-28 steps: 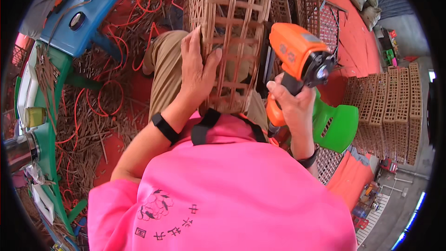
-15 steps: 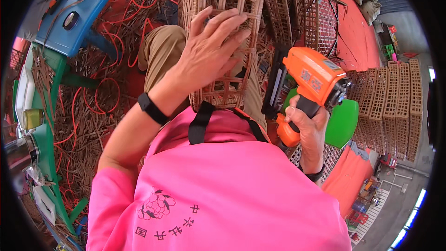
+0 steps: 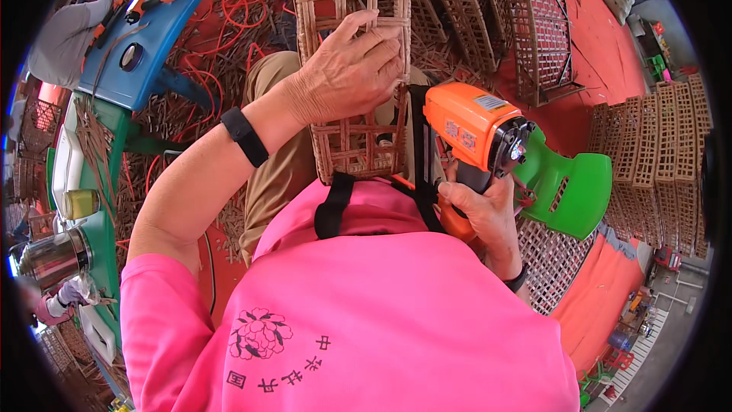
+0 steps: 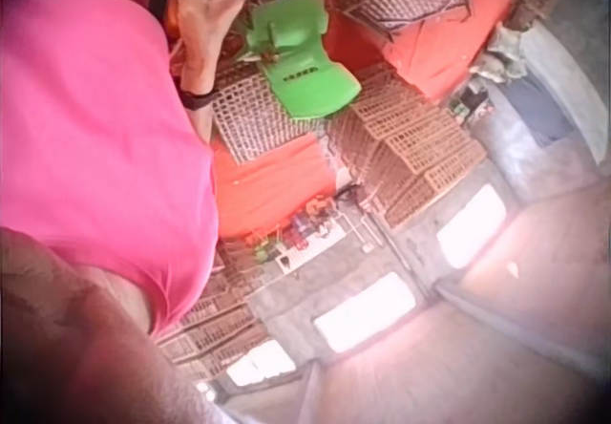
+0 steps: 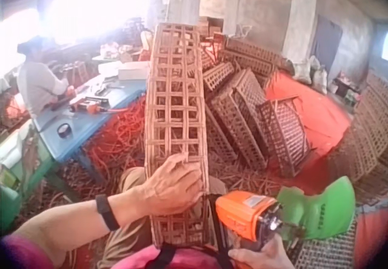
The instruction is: Assembling a bamboo furniture frame using a pneumatic nail gun in a workshop.
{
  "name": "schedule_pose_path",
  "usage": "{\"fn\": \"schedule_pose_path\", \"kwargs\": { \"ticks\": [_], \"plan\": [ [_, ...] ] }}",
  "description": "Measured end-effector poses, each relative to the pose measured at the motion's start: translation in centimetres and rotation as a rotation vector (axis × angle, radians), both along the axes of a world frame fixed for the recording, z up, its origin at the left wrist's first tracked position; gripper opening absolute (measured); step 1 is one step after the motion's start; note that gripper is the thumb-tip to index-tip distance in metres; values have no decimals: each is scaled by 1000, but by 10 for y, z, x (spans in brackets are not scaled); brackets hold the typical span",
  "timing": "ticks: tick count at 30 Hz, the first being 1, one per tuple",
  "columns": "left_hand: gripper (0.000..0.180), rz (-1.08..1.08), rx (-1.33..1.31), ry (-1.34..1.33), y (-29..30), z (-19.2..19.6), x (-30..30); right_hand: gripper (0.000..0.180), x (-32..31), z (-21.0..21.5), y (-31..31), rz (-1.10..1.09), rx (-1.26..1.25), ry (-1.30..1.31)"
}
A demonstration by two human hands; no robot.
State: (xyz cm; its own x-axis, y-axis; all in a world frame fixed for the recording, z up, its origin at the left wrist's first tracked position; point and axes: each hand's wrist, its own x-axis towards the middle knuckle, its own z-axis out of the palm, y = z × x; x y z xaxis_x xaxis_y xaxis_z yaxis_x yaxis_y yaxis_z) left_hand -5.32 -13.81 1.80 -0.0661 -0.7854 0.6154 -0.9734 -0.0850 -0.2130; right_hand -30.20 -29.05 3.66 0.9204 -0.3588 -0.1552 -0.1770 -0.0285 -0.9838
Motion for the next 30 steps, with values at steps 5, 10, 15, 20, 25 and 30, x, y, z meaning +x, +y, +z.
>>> {"fn": "schedule_pose_path", "kwargs": {
  "ticks": [5,10,15,20,25,30],
  "plan": [
    [16,23,-10,35,1,-2,-4,24,1,-3,0,-11,45,3],
    [15,59,-6,45,-2,-1,-10,25,1,-2,1,-16,50,-1],
    [14,87,3,76,-6,-6,-12,23,0,-1,0,-18,48,-3],
    [13,104,-33,146,-5,-9,-14,22,3,2,4,-15,57,3],
    [12,123,-35,151,-6,-11,-15,20,4,2,6,-50,3,0],
    [11,128,-17,149,-4,-10,-15,24,5,3,3,-8,29,47]
  ]
}}
